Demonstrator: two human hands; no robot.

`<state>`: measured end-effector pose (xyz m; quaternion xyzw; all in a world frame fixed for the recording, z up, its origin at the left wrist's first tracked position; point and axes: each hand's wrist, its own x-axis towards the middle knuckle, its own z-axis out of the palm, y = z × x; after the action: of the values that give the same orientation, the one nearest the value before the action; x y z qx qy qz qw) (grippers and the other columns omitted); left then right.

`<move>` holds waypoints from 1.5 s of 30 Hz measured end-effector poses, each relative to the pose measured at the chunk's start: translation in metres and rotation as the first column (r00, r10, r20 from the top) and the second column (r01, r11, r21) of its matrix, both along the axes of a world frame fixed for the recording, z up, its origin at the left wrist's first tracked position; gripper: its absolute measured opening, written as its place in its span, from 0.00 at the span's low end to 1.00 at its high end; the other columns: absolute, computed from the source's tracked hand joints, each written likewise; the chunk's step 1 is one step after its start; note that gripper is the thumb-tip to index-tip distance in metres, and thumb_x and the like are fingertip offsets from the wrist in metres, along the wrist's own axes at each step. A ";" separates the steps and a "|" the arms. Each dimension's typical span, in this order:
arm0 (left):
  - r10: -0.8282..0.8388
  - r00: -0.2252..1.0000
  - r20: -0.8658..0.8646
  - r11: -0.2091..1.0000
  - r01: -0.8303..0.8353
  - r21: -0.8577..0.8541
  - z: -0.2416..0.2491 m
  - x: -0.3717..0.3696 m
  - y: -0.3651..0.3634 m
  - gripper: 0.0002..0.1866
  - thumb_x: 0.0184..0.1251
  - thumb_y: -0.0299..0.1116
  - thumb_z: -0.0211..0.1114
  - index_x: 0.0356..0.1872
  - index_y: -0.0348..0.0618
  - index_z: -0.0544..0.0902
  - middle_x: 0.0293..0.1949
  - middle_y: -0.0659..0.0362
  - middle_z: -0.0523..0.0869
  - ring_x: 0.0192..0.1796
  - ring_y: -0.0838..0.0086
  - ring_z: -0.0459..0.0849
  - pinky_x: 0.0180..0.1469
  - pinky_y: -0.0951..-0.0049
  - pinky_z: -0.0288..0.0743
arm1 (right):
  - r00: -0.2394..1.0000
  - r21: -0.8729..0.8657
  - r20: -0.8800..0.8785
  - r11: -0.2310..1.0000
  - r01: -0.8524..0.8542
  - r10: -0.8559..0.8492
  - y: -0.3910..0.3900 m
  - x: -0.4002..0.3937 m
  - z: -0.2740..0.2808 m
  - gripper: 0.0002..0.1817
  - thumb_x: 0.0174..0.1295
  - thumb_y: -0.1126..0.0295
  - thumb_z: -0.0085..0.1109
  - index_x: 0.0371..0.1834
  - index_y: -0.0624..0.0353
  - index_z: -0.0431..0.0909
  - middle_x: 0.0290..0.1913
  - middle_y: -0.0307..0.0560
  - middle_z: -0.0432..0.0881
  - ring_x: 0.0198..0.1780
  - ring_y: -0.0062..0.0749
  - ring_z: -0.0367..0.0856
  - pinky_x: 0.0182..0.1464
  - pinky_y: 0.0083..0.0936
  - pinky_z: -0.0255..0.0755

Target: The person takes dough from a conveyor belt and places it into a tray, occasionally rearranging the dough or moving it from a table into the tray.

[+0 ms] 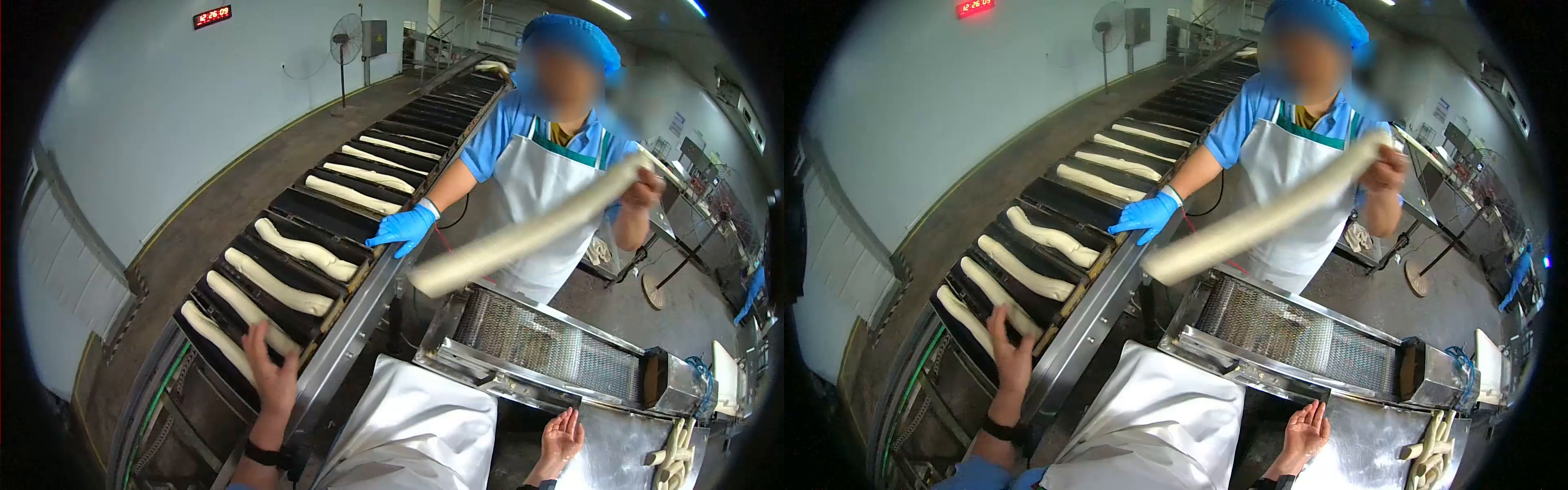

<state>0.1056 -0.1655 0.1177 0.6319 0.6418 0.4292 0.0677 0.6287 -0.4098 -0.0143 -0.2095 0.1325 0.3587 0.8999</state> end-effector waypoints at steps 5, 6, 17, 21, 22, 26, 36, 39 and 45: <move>-0.481 0.875 0.063 0.877 0.481 0.010 -0.017 0.071 0.052 0.32 0.60 0.22 0.65 0.68 0.38 0.70 0.68 0.43 0.71 0.73 0.45 0.66 0.75 0.53 0.58 | 0.997 -0.029 0.036 0.997 0.070 -0.069 -0.022 0.007 0.000 0.22 0.66 0.64 0.58 0.62 0.61 0.78 0.58 0.53 0.84 0.52 0.42 0.85 0.54 0.38 0.80; -0.559 0.819 0.126 0.820 0.569 -0.062 -0.021 0.082 0.064 0.31 0.60 0.22 0.65 0.68 0.38 0.71 0.69 0.43 0.70 0.73 0.46 0.65 0.76 0.54 0.58 | 0.995 -0.037 0.053 0.996 0.086 -0.084 -0.028 0.008 0.000 0.22 0.66 0.64 0.58 0.62 0.60 0.78 0.58 0.53 0.84 0.52 0.42 0.85 0.53 0.37 0.80; -0.657 0.630 -0.414 0.746 0.622 -0.237 -0.084 0.132 0.152 0.27 0.58 0.25 0.64 0.63 0.37 0.77 0.72 0.43 0.68 0.77 0.52 0.62 0.78 0.54 0.56 | 0.660 -0.713 0.693 0.143 0.686 0.291 -0.108 0.025 -0.004 0.26 0.63 0.68 0.60 0.64 0.65 0.72 0.60 0.55 0.76 0.60 0.41 0.74 0.64 0.37 0.66; -0.655 0.652 -0.382 0.746 0.637 -0.192 -0.080 0.138 0.164 0.23 0.58 0.27 0.65 0.58 0.36 0.81 0.69 0.44 0.72 0.75 0.52 0.65 0.76 0.55 0.60 | 0.539 -0.354 0.180 -0.457 0.816 0.823 -0.107 0.011 -0.017 0.30 0.71 0.60 0.51 0.72 0.65 0.65 0.74 0.65 0.64 0.76 0.59 0.59 0.76 0.52 0.51; -0.666 0.639 -0.384 0.734 0.652 -0.189 -0.079 0.141 0.166 0.23 0.58 0.27 0.65 0.58 0.36 0.81 0.69 0.44 0.72 0.75 0.52 0.65 0.76 0.55 0.60 | 0.555 -0.356 0.183 -0.472 0.807 0.811 -0.099 0.007 -0.011 0.30 0.71 0.60 0.51 0.72 0.65 0.65 0.74 0.65 0.64 0.76 0.59 0.59 0.76 0.52 0.51; -0.657 0.670 -0.347 0.749 0.633 -0.196 -0.081 0.148 0.175 0.22 0.59 0.28 0.63 0.56 0.35 0.82 0.69 0.44 0.73 0.74 0.53 0.67 0.75 0.57 0.62 | 0.612 -0.453 -0.013 -0.550 0.701 0.790 -0.069 0.008 0.025 0.35 0.74 0.53 0.44 0.78 0.63 0.56 0.79 0.65 0.56 0.81 0.57 0.49 0.79 0.52 0.44; -0.637 0.705 -0.312 0.770 0.599 -0.218 -0.075 0.160 0.187 0.21 0.58 0.27 0.65 0.55 0.35 0.82 0.69 0.44 0.72 0.73 0.52 0.67 0.75 0.56 0.63 | 0.552 -0.508 0.041 -0.458 0.729 0.833 -0.038 0.063 0.027 0.39 0.74 0.49 0.45 0.78 0.69 0.55 0.81 0.63 0.52 0.82 0.52 0.46 0.81 0.50 0.39; -0.640 0.696 -0.325 0.767 0.601 -0.225 -0.080 0.162 0.189 0.22 0.58 0.27 0.65 0.56 0.35 0.81 0.70 0.45 0.71 0.73 0.52 0.67 0.75 0.56 0.63 | 0.542 -0.507 0.088 -0.431 0.747 0.836 -0.031 0.082 0.019 0.40 0.74 0.48 0.44 0.77 0.72 0.56 0.80 0.64 0.54 0.82 0.53 0.47 0.81 0.49 0.39; -0.623 0.696 -0.357 0.782 0.558 -0.278 -0.076 0.165 0.192 0.23 0.59 0.27 0.65 0.57 0.34 0.80 0.71 0.45 0.70 0.74 0.51 0.65 0.75 0.55 0.63 | 0.534 -0.493 0.213 -0.381 0.782 0.819 -0.007 0.111 0.015 0.39 0.75 0.48 0.44 0.76 0.73 0.56 0.79 0.66 0.55 0.81 0.54 0.49 0.81 0.46 0.40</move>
<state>0.2709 0.0264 0.0415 0.8760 0.4326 0.1854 0.1053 0.7399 -0.4170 0.0009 -0.9827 -0.1059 -0.0814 0.1280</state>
